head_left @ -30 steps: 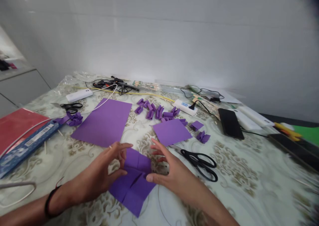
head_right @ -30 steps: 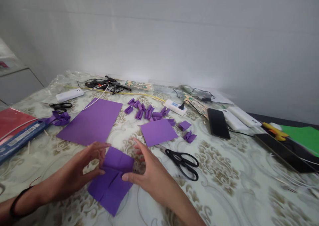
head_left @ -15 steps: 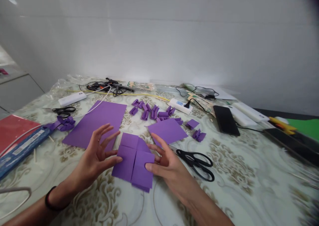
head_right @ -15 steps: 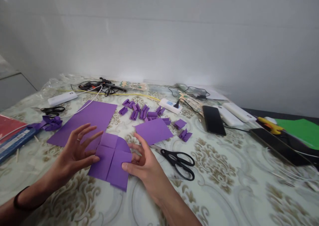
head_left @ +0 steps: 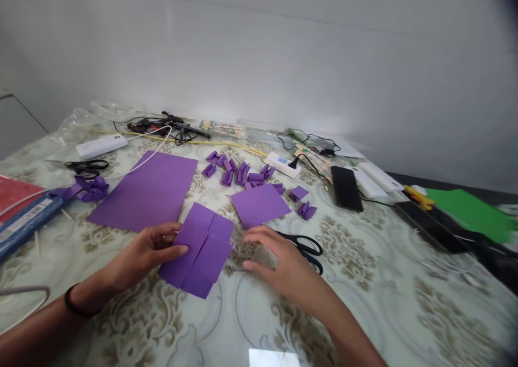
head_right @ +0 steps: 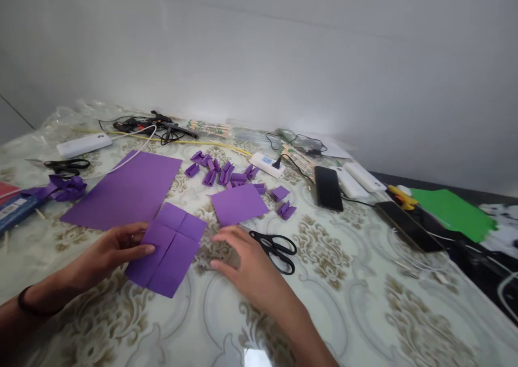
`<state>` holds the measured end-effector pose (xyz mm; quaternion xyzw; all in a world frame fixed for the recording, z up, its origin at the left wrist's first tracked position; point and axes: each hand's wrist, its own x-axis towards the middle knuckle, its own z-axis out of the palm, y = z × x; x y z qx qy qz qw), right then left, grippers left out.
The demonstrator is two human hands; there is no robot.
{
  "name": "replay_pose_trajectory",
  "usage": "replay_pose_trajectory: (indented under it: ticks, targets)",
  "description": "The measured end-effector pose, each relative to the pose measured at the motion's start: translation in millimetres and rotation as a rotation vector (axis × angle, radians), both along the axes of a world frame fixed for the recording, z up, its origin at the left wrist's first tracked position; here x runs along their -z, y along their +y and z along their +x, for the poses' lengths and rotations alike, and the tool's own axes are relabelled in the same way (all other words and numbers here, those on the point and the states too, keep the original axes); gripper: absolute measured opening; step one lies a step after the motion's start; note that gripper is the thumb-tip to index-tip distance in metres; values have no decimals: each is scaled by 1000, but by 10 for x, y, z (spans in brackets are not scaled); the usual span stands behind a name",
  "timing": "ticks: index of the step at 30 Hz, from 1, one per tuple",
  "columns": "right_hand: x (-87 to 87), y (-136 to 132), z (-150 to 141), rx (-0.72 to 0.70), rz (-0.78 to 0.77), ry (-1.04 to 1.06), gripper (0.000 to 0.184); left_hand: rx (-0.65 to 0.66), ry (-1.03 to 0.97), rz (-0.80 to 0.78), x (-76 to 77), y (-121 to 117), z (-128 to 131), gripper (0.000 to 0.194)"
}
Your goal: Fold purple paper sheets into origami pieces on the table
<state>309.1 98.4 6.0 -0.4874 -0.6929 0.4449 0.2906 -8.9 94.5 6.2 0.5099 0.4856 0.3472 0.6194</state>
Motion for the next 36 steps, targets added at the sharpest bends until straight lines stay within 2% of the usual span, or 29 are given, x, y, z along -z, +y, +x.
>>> replay_pose_trajectory:
  ticks: [3, 7, 11, 13, 15, 18, 20, 22, 24, 25, 26, 27, 28, 29, 31, 34, 36]
  targets:
    - [67, -85, 129, -37, -10, -124, 38, 25, -40, -32, 19, 8, 4, 37]
    - [188, -216, 120, 6, -27, -229, 52, 52, -58, -51, 1, 18, -14, 43]
    - [181, -285, 249, 86, -40, -296, 49, 83, -62, -65, -2, 36, -28, 45]
    - [140, -301, 461, 152, -38, -323, 49, 107, -74, -66, -12, 28, -19, 46]
    - [109, -303, 759, 247, -20, -350, 57, 129, -94, -63, -42, 3, -3, 45]
    - [111, -266, 1233, 455, -1, -340, 71, 156, -154, -34, -111, -51, 13, 41]
    - [120, -222, 1451, 533, -1, -424, 75, 150, -158, 37, -149, -86, 7, 37]
    - [104, -189, 1519, 620, 73, -496, 78, 89, -71, 180, -166, -116, -9, 31]
    - [51, -188, 1413, 677, 165, -525, 80, 16, 57, 330, -168, -145, -26, 27]
    - [16, -200, 1297, 659, 185, -500, 80, -5, 110, 383, -167, -161, -29, 26]
    - [-21, -216, 1145, 597, 181, -377, 80, -10, 145, 411, -167, -177, -27, 25]
    - [-57, -233, 966, 499, 131, -207, 82, -4, 161, 416, -168, -193, -18, 24]
    - [-87, -246, 768, 340, 35, -42, 93, 10, 160, 402, -170, -208, -4, 24]
    - [-112, -253, 565, 238, -29, 108, 106, 29, 148, 378, -172, -221, 15, 24]
    - [-142, -246, 188, 88, -224, 281, 115, 78, 120, 319, -174, -238, 59, 25]
    - [-142, -201, -179, -20, -474, 451, 94, 163, 62, 215, -148, -239, 113, 29]
    - [-119, -178, -272, -49, -527, 483, 75, 181, 1, 140, -104, -231, 133, 32]
